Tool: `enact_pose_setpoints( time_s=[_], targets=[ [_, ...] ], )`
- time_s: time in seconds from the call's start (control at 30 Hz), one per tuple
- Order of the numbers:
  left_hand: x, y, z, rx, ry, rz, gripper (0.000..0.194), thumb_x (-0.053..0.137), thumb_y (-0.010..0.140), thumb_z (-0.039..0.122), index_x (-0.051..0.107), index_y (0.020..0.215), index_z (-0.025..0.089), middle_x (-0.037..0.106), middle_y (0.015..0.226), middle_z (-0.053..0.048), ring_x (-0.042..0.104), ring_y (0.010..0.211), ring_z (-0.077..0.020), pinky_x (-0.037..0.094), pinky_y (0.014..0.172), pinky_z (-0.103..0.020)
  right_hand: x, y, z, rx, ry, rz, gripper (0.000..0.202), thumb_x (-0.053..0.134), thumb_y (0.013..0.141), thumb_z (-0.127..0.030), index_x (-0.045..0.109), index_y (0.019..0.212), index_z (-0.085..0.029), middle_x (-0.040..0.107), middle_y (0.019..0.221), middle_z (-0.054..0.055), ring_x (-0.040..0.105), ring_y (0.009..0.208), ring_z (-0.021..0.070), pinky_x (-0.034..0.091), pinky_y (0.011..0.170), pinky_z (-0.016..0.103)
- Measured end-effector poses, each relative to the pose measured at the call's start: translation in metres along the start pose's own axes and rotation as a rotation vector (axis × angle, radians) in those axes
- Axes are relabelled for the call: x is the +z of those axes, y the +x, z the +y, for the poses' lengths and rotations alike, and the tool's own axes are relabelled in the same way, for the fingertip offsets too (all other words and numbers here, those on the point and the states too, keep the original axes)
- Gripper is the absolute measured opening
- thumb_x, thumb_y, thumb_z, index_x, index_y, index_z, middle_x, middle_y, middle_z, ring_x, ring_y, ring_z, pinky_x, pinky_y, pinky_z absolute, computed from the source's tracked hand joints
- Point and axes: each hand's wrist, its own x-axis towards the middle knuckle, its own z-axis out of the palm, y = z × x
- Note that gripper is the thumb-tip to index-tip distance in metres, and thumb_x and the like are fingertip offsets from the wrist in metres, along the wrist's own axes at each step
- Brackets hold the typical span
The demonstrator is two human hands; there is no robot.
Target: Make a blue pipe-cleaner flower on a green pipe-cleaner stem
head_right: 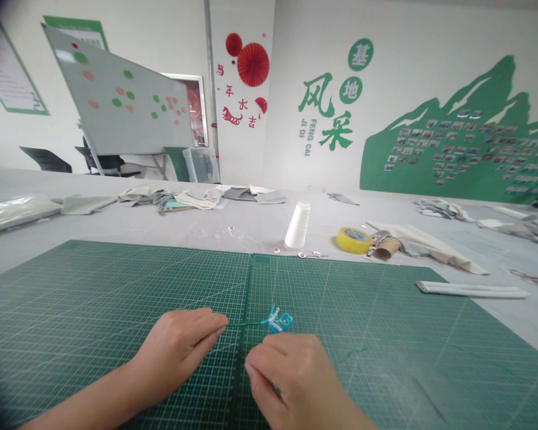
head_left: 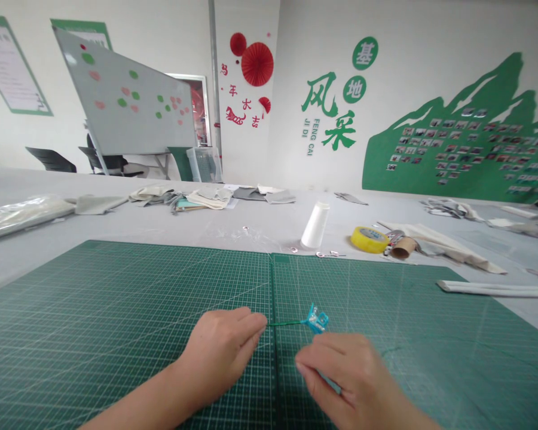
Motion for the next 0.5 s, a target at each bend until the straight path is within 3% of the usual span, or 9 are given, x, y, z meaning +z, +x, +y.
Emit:
enact_pose_setpoints(
  time_s=[0.37, 0.5],
  targets=[
    [-0.005, 0.002, 0.003, -0.063, -0.199, 0.114, 0.025, 0.044, 0.096, 0.020, 0.064, 0.082, 0.021, 0.064, 0.068, 0.001, 0.059, 0.060, -0.0149, 0.043, 0.057, -0.023, 0.015, -0.003, 0.006, 0.012, -0.041, -0.093, 0.029, 0.041, 0.087, -0.014, 0.055, 0.062, -0.019, 0.055, 0.057, -0.001, 0.047, 0.051, 0.0130, 0.028, 0.050, 0.029],
    [-0.006, 0.003, 0.005, -0.102, -0.253, 0.113, 0.026, 0.045, 0.095, 0.019, 0.064, 0.077, 0.020, 0.063, 0.065, 0.002, 0.058, 0.058, -0.0143, 0.044, 0.056, -0.022, 0.021, -0.003, 0.011, 0.062, -0.039, -0.129, 0.026, 0.042, 0.086, -0.013, 0.053, 0.064, -0.019, 0.056, 0.059, -0.001, 0.048, 0.053, 0.0128, 0.028, 0.052, 0.028]
  ],
)
